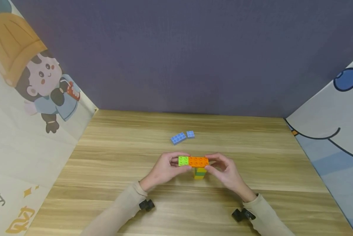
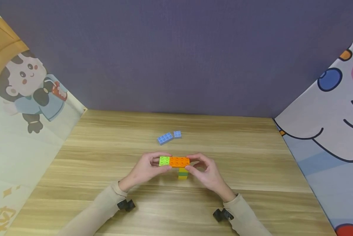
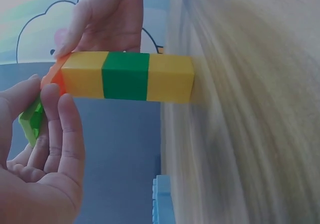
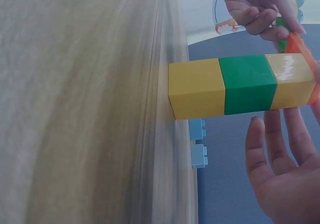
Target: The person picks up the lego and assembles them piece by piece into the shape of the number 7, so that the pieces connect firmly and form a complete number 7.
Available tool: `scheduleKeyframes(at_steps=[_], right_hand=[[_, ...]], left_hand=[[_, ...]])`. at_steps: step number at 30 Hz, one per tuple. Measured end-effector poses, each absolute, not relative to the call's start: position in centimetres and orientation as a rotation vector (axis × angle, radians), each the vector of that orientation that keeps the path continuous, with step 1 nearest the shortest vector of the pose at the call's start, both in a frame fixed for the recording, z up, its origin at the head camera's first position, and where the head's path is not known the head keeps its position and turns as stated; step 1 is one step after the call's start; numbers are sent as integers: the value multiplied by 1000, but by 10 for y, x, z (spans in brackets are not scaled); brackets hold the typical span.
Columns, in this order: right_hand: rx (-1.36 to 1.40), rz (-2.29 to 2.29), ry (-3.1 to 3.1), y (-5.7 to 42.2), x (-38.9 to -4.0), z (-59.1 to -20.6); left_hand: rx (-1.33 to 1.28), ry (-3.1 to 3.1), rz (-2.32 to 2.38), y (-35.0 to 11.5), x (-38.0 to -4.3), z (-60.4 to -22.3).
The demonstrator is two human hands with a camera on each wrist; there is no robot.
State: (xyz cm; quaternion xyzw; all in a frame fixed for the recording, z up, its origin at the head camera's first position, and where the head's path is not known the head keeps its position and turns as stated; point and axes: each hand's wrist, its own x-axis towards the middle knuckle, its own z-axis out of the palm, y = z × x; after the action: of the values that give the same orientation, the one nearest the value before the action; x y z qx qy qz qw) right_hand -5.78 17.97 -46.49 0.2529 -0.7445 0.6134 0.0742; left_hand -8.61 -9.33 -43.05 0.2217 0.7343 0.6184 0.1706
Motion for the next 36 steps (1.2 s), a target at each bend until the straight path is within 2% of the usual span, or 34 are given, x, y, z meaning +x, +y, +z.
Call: scheduleKeyframes(at_steps=[27,36], right_hand=[[704,1863,-2308,181,-59,-459],[774,1953,-2267,187,-64,-460]], left_hand=[[625,2107,1780,-89,-85,-432],[615,2105,1775,-90,-85,-432]])
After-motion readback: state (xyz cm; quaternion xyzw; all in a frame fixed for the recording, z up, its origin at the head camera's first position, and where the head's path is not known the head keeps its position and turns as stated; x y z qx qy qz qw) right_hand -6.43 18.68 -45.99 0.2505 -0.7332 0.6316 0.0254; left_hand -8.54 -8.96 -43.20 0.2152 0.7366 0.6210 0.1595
